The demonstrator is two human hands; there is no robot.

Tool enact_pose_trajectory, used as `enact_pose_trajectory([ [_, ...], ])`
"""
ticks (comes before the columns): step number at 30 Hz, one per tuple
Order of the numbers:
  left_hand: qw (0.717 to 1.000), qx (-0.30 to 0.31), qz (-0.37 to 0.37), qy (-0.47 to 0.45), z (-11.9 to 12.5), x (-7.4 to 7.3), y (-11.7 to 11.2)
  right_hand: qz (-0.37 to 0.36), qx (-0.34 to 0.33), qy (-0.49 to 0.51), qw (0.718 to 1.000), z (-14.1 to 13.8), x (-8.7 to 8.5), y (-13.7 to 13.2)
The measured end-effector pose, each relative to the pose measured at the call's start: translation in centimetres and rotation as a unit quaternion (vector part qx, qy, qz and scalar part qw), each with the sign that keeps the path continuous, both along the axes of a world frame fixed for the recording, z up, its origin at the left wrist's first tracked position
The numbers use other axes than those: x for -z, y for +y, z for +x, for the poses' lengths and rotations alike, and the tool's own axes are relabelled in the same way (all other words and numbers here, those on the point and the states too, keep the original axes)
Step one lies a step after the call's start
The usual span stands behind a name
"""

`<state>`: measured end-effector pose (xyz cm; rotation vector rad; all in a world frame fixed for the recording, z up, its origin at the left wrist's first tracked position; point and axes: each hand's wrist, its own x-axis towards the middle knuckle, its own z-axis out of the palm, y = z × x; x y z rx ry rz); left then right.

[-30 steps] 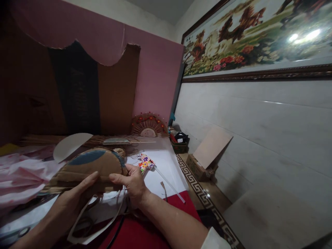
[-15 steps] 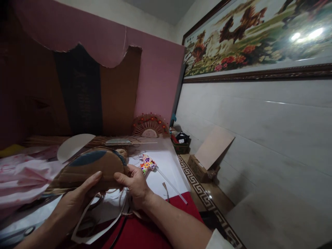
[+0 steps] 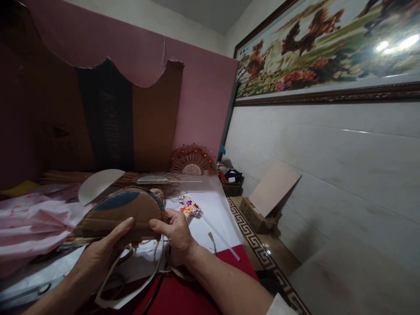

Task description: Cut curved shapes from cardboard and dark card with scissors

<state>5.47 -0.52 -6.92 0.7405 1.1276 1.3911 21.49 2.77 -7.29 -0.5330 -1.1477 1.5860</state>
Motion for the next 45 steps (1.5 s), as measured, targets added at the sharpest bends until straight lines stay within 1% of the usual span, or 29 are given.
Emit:
enact_pose_trajectory([
  [3,1.0,0.011,-0.007,-0.015,0.2,-0.2,-0.1,0.005,-0.004,-0.004,1.0,0.1,0.1,0.1],
  [6,0.999,0.022,-0.015,-0.032,0.4,-0.3,-0.2,-0.006,-0.009,0.002,1.0,0.0,0.2,0.2],
  [10,0.998,0.029,-0.017,-0.057,0.6,-0.5,-0.1,-0.008,-0.004,-0.003,1.0,0.0,0.3,0.3],
  [14,0.997,0.018,-0.016,-0.075,0.7,-0.7,-0.3,0.001,0.0,-0.013,1.0,0.1,0.4,0.4],
  [18,0.995,-0.006,-0.002,-0.1,0.9,-1.4,-0.5,0.003,0.008,-0.022,1.0,0.2,0.4,0.3],
  [24,0.991,-0.039,-0.026,-0.127,1.7,-2.3,-0.6,-0.009,0.004,-0.027,1.0,0.1,0.3,0.2],
  [28,0.99,-0.047,-0.028,-0.129,1.9,-2.7,-0.8,-0.013,-0.003,-0.018,1.0,0.1,0.3,0.1],
  [33,0.99,-0.043,-0.032,-0.13,1.9,-2.8,-0.9,-0.021,-0.001,-0.016,1.0,0.0,0.4,0.3],
  [39,0.988,-0.061,-0.028,-0.14,2.1,-3.0,-0.7,-0.017,-0.001,-0.004,1.0,0.0,0.4,0.3],
  [45,0.992,-0.036,-0.016,-0.119,2.0,-2.6,-0.9,-0.021,0.007,-0.003,1.0,-0.1,0.5,0.3],
])
